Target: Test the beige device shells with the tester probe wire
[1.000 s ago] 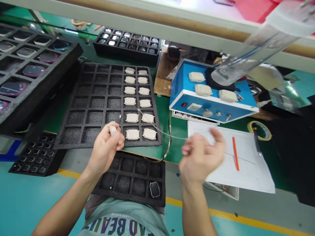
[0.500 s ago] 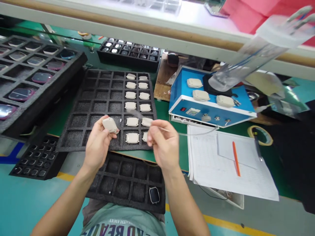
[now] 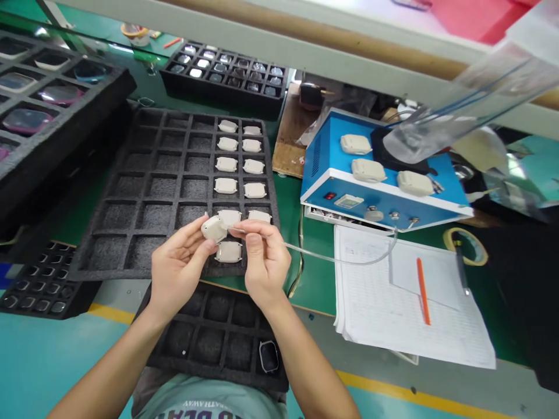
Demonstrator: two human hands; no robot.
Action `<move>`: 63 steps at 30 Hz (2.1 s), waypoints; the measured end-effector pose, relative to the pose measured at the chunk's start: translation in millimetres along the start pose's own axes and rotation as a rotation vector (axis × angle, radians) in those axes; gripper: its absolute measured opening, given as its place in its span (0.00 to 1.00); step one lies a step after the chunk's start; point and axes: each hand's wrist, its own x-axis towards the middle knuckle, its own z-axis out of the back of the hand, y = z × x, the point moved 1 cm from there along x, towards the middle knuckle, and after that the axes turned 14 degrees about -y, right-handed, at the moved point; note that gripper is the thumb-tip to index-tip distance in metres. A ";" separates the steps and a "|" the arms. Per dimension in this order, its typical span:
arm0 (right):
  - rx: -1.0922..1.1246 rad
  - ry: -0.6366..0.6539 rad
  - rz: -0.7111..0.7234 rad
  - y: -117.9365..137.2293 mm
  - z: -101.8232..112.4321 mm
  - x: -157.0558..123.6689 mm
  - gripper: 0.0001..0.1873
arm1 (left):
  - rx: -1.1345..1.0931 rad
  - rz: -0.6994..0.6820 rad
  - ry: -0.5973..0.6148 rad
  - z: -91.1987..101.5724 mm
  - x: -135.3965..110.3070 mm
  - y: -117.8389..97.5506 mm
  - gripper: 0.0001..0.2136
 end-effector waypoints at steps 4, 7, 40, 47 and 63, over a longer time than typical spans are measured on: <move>-0.071 0.021 0.101 -1.2 -1.2 -1.5 0.05 | 0.034 -0.019 -0.003 -1.8 -0.4 0.6 0.20; -0.068 0.033 0.118 -0.3 -2.4 -1.8 0.03 | 0.048 -0.041 -0.005 -2.1 -0.6 0.2 0.20; -0.027 0.024 0.068 2.6 -5.3 0.9 0.02 | 0.089 -0.090 -0.003 -1.7 1.2 -3.5 0.19; 0.100 0.054 0.101 -1.0 -10.8 10.1 0.04 | 0.151 -0.146 -0.089 -4.2 6.5 -7.3 0.19; 0.136 0.061 0.086 2.0 -13.1 12.8 0.05 | 0.149 -0.180 -0.090 -5.9 8.9 -8.2 0.19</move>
